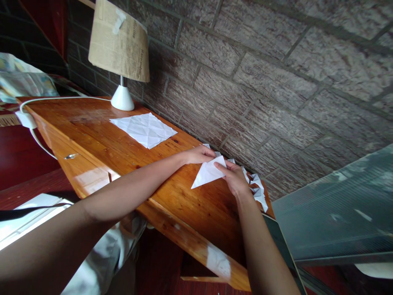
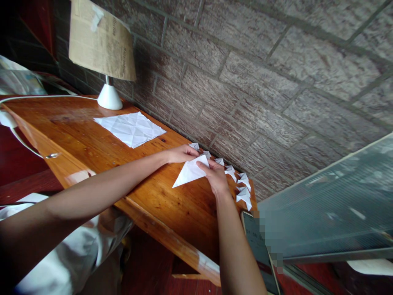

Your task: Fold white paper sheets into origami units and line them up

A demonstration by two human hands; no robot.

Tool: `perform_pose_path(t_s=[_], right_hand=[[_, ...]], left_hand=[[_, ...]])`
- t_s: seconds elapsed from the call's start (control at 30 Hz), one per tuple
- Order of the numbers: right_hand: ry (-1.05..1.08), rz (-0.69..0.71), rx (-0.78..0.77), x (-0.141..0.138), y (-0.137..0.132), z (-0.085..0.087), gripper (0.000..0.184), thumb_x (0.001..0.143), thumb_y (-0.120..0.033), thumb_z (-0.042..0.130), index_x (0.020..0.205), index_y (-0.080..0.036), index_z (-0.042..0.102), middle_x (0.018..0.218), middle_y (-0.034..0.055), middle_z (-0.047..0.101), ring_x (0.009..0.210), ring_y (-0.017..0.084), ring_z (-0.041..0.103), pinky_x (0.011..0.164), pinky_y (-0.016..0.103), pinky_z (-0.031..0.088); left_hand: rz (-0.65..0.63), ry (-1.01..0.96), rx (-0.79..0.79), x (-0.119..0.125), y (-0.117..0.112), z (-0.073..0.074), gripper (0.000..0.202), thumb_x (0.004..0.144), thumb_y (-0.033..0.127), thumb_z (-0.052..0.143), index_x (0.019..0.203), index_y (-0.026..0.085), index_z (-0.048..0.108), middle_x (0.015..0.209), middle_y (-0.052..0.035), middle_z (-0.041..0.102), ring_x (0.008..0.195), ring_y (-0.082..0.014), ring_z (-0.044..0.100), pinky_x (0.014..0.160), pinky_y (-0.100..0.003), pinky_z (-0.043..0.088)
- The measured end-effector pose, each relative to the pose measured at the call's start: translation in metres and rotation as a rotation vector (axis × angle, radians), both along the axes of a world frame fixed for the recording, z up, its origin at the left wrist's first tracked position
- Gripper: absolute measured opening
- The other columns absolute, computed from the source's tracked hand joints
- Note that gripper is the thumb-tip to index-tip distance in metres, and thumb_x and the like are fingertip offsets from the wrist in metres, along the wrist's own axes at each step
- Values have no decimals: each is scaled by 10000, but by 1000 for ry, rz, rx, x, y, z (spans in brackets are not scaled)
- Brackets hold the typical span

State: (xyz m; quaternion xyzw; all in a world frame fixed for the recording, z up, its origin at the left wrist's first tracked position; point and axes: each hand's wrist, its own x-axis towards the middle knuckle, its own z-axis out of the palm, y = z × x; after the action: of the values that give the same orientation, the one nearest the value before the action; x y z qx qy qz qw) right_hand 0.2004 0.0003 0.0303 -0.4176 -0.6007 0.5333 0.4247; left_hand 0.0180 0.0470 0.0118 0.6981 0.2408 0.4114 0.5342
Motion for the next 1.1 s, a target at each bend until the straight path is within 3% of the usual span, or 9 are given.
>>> perform_pose_path(t_s=[0.1,0.2,0.37,0.67,0.93,1.1], right_hand=[[16,-17,28,-1,-1,1,426,615,-430,836,961,-197,753,886,31,765,850,239,704,804,376,549],[38,-33,47,-2,0,1,440,611,-441,841,973,-207,749,898,32,766,846,244,708,808,389,554],[49,-101,54,1,3,-2,455,618,-494,826,957,-203,742,881,33,767,805,237,711,774,377,559],[7,-110,-6,5,4,2,417,696,-535,757,987,-237,743,924,36,766,901,240,703,695,336,585],[17,-82,21,7,5,0,387,657,-492,803,915,-206,765,869,31,766,881,239,703,832,353,534],[-23,-92,50,6,3,2,407,618,-497,820,894,-202,768,804,27,759,924,271,694,820,368,526]], left_hand=[[31,-56,-145,3,-2,1,551,665,643,719,698,93,705,597,-8,589,543,-93,490,536,-225,356],[-9,-100,-237,3,-5,4,574,658,653,725,789,94,728,697,-46,651,604,-119,558,587,-248,410],[-68,-80,-101,-2,-9,10,420,602,477,837,796,116,745,705,-19,643,633,-123,560,593,-238,417],[36,-117,-81,-3,-4,7,453,593,449,845,867,98,761,781,-56,692,681,-142,590,636,-258,441],[80,-60,-7,-1,0,3,419,567,354,856,864,84,734,731,-26,663,642,-118,550,572,-226,386],[95,-42,14,0,-1,3,372,568,343,851,804,93,708,691,-11,640,618,-114,543,544,-220,364]])
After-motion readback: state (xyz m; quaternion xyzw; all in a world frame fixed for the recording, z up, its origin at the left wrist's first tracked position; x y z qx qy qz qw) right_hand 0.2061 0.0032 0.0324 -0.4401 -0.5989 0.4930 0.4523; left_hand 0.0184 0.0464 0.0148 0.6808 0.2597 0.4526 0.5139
